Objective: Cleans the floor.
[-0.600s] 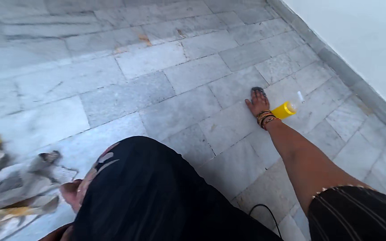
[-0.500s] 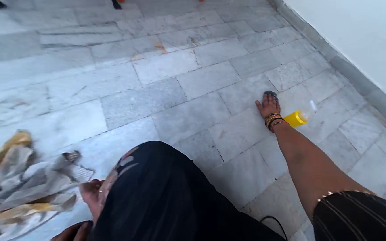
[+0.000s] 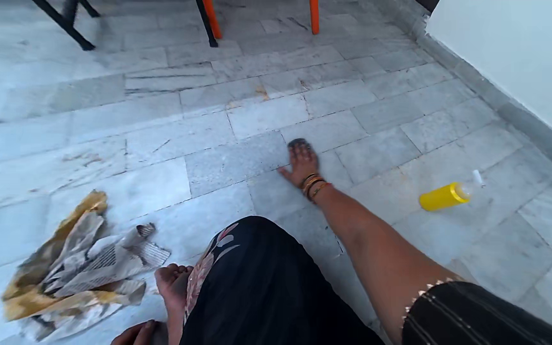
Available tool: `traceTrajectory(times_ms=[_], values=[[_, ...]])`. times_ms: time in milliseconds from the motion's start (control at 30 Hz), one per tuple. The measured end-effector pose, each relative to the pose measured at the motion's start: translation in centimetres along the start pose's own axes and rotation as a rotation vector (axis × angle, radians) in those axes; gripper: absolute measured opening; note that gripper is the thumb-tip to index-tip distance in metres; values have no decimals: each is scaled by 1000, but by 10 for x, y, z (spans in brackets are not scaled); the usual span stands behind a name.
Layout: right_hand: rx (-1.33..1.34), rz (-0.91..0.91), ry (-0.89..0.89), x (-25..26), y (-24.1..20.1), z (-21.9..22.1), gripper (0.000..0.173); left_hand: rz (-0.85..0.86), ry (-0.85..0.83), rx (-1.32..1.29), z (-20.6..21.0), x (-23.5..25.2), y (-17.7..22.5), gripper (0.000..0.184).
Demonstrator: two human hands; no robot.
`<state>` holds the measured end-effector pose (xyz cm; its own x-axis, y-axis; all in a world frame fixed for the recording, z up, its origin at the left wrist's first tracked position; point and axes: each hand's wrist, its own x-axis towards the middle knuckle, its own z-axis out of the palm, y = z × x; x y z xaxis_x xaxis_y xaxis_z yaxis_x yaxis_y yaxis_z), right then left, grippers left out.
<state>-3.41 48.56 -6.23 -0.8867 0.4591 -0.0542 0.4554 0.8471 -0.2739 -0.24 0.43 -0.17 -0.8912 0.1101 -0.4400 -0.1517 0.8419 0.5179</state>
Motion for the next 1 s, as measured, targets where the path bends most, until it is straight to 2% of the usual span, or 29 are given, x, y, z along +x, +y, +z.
traceTrajectory(times_ms=[133,167,200,233,267,300,367,467,567,667,767,867,1000], values=[[46,-241,-95,-28,-83,23,90,0,5,-21,-4,-7,-2,40],[49,-303,-123,-39,-96,27,84,2,3,-24,-4,-7,-2,40],[65,-381,-99,-50,-104,36,70,1,0,-24,-4,-8,-2,40],[94,-472,-3,-61,-105,52,53,-4,-7,-20,-3,-9,-2,40],[99,-557,93,-69,-101,67,47,-6,-12,-14,-3,-9,-1,40],[101,-612,94,-78,-95,72,48,-7,-15,-10,-3,-10,-1,40],[110,-628,-68,-100,-77,54,53,-3,-23,-11,-3,-12,-2,41],[115,-480,-154,-124,-30,20,56,-11,-44,-12,-6,-20,3,41],[49,-257,-61,-125,45,4,70,-12,-38,0,-7,-22,3,41],[-42,-64,67,-112,126,-6,72,-22,-30,22,-7,-21,7,40],[-91,178,103,-90,178,-21,75,-45,-19,66,-7,-18,11,43],[-80,386,123,-57,195,-28,81,-72,-9,96,-6,-14,10,44],[-60,495,134,-8,164,-31,86,-74,7,93,-6,-10,6,43]])
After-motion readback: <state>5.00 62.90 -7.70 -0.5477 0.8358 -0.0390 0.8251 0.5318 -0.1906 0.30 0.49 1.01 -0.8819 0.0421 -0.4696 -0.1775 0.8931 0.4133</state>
